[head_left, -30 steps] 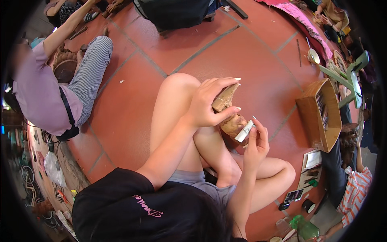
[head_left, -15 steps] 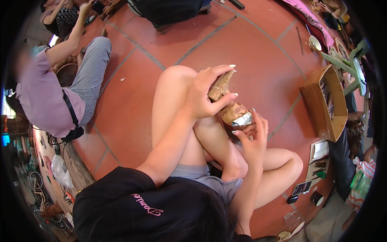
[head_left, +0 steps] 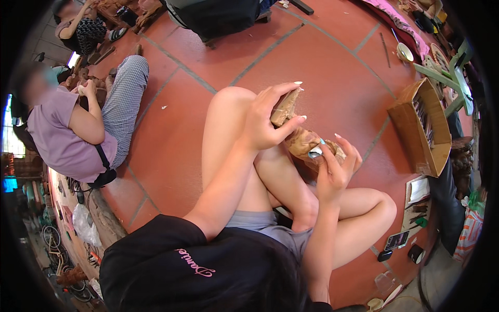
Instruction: The person sits on the floor and carves a small wooden object using a chisel and a small hammer. They repeatedly strike the chisel to shape the wood, occasionally rotating the piece to access different sides.
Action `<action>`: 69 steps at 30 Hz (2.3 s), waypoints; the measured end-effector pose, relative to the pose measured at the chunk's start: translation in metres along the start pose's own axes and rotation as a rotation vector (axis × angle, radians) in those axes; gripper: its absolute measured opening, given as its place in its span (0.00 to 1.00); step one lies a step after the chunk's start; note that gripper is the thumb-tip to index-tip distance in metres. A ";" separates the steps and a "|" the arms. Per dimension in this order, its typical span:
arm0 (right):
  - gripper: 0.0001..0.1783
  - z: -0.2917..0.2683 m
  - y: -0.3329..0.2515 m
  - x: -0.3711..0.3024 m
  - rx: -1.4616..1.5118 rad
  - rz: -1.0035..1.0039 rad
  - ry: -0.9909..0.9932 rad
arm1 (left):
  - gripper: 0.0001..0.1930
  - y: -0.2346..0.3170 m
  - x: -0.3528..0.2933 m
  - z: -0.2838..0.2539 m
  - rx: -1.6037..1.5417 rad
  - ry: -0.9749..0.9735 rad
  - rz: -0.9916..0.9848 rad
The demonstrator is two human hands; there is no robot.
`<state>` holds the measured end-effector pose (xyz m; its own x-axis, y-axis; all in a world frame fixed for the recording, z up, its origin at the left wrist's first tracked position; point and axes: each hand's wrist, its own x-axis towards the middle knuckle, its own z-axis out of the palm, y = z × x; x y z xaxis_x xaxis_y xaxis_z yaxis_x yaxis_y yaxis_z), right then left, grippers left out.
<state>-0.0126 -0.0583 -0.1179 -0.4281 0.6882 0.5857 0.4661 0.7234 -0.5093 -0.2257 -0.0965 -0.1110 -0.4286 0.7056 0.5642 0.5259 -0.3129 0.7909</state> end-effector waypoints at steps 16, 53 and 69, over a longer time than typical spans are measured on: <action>0.08 0.008 -0.007 0.004 -0.289 -0.152 0.162 | 0.31 0.001 0.000 -0.005 0.022 -0.092 0.000; 0.07 0.009 0.003 0.012 -0.314 -0.163 0.144 | 0.31 -0.001 -0.002 -0.002 -0.043 -0.067 -0.057; 0.08 -0.002 0.020 0.021 -0.330 -0.049 0.085 | 0.30 -0.005 0.001 0.001 -0.099 -0.030 -0.049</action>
<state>-0.0104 -0.0294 -0.1148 -0.3968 0.6362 0.6617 0.6776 0.6893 -0.2564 -0.2278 -0.0941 -0.1146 -0.4296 0.7398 0.5179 0.4291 -0.3374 0.8379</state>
